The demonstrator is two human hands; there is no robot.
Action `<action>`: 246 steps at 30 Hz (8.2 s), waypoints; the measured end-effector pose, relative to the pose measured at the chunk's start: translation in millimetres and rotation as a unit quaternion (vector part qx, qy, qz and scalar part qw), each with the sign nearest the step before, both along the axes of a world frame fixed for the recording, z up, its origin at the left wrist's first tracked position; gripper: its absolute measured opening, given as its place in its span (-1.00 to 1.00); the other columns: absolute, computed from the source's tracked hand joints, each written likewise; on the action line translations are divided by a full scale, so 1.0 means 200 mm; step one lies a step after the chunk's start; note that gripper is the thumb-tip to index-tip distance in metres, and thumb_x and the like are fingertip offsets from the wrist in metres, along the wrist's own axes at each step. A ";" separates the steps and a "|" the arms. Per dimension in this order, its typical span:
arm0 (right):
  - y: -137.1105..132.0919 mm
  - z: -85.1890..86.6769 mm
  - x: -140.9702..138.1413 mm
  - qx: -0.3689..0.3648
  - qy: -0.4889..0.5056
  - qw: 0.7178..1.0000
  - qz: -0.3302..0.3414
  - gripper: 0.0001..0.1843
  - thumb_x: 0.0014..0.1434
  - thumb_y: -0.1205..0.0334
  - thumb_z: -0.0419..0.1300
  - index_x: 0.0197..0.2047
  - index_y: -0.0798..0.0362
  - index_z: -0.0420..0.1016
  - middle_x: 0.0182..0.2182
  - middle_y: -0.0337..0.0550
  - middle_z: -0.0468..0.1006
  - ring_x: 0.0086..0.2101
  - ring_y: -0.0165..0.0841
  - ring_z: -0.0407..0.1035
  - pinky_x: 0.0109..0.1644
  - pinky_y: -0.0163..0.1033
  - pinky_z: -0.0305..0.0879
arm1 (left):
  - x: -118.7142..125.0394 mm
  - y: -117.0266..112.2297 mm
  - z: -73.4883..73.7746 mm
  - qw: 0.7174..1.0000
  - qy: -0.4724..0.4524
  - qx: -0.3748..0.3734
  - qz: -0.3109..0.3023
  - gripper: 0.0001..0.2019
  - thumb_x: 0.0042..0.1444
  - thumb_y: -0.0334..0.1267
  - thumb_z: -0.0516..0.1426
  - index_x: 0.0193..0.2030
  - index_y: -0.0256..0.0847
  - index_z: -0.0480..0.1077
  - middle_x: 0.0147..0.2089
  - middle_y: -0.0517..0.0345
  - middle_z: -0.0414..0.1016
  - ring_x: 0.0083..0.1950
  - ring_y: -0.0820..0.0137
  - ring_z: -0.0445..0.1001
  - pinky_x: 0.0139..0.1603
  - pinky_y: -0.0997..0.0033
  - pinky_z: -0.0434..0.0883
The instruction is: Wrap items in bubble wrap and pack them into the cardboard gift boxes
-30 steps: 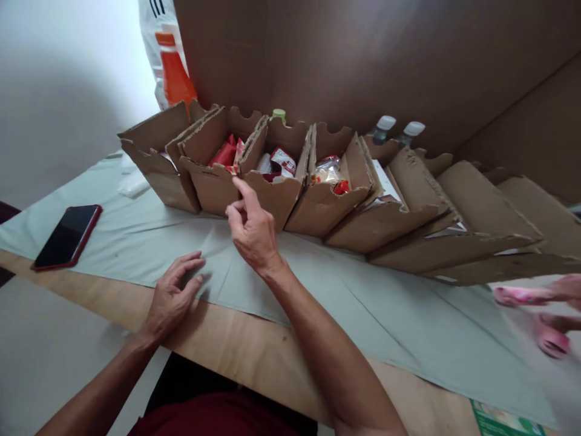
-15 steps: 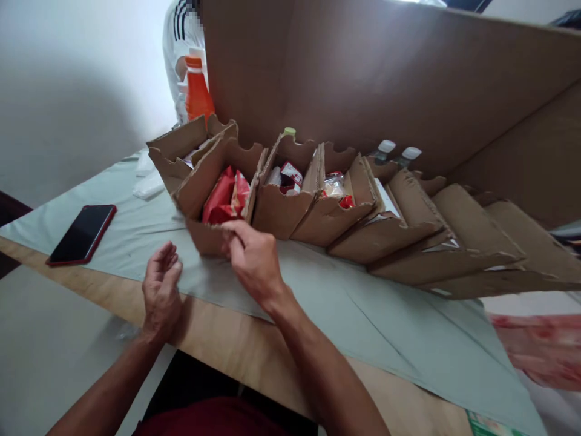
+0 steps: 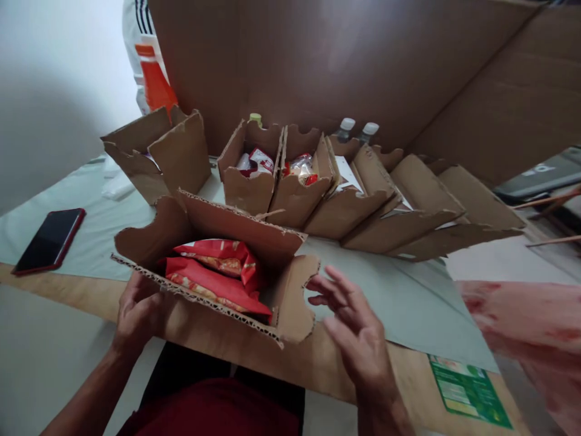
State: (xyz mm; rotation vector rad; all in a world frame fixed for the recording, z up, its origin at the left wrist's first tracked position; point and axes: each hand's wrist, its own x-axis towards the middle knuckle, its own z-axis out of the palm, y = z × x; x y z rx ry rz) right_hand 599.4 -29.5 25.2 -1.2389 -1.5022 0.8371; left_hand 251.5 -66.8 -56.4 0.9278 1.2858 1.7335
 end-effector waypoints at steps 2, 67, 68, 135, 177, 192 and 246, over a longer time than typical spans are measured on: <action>-0.06 -0.08 -0.05 -0.005 -0.057 0.998 0.035 -0.28 0.05 -0.23 0.41 0.22 -0.13 0.56 0.03 0.05 0.68 0.00 -0.01 0.60 -0.06 -0.03 0.61 | -0.01 -0.02 0.02 0.999 0.026 -0.011 -0.041 -0.49 0.07 -0.15 0.31 0.20 -0.09 0.44 0.17 -0.04 0.57 0.34 -0.02 0.47 0.38 0.03 0.43; 0.11 -0.38 0.09 -0.087 -0.322 0.933 -0.137 -0.53 0.14 -0.23 0.11 -0.21 -0.06 0.63 0.07 0.09 0.61 0.12 0.15 0.47 0.17 0.26 0.42 | -1.06 0.76 0.14 0.816 0.489 -0.212 0.225 -0.92 0.20 -0.42 0.14 -0.17 -0.27 0.41 0.37 -0.17 0.35 0.43 -0.02 0.23 0.48 -0.05 0.10; 0.12 -0.38 0.09 -0.083 -0.326 0.931 -0.139 -0.53 0.14 -0.23 0.11 -0.21 -0.06 0.63 0.07 0.09 0.61 0.12 0.14 0.47 0.18 0.26 0.41 | -1.05 0.76 0.14 0.815 0.492 -0.211 0.222 -0.86 0.18 -0.41 0.17 -0.11 -0.27 0.42 0.40 -0.20 0.31 0.44 -0.05 0.21 0.48 -0.06 0.10; -0.06 -0.19 -0.11 -0.112 0.072 0.991 -0.029 -0.70 0.20 -0.06 0.37 -0.27 0.02 0.63 -0.40 -0.22 0.62 -0.39 -0.36 0.45 -0.28 -0.29 0.40 | 0.51 0.08 0.11 0.956 -0.180 -0.153 -0.173 -0.55 0.08 -0.06 0.43 0.07 -0.13 0.54 0.09 0.00 0.60 0.07 0.23 0.57 0.07 0.28 0.50; -0.02 -0.33 0.13 -0.011 -0.299 0.941 -0.155 -0.65 0.29 -0.07 0.20 -0.10 0.04 0.57 -0.11 0.02 0.67 -0.08 -0.07 0.53 -0.02 0.01 0.40 | 0.29 0.18 0.19 0.967 0.229 -0.107 -0.045 -0.51 -0.13 -0.43 0.45 0.00 -0.02 0.65 -0.12 0.09 0.54 -0.07 0.24 0.42 -0.14 0.43 0.40; -0.05 -0.41 -0.17 0.144 -0.470 0.863 0.122 -0.55 0.45 0.12 0.09 0.29 0.11 0.45 0.29 0.08 0.50 0.28 -0.05 0.34 0.25 0.04 0.30 | 0.39 0.25 0.15 0.923 -0.068 -0.245 -0.290 -0.55 0.06 -0.08 0.40 0.02 -0.23 0.47 -0.01 -0.02 0.53 -0.14 0.27 0.61 -0.27 0.31 0.61; -0.04 -0.39 -0.17 0.146 -0.455 0.864 0.159 -0.64 0.41 0.28 0.12 0.21 0.03 0.51 0.27 0.05 0.52 0.26 -0.08 0.36 0.18 0.05 0.36 | 0.38 0.28 0.08 0.895 0.369 -0.071 -0.241 -0.83 0.20 -0.36 0.06 -0.22 -0.18 0.51 -0.26 0.13 0.59 -0.28 0.37 0.52 -0.32 0.41 0.43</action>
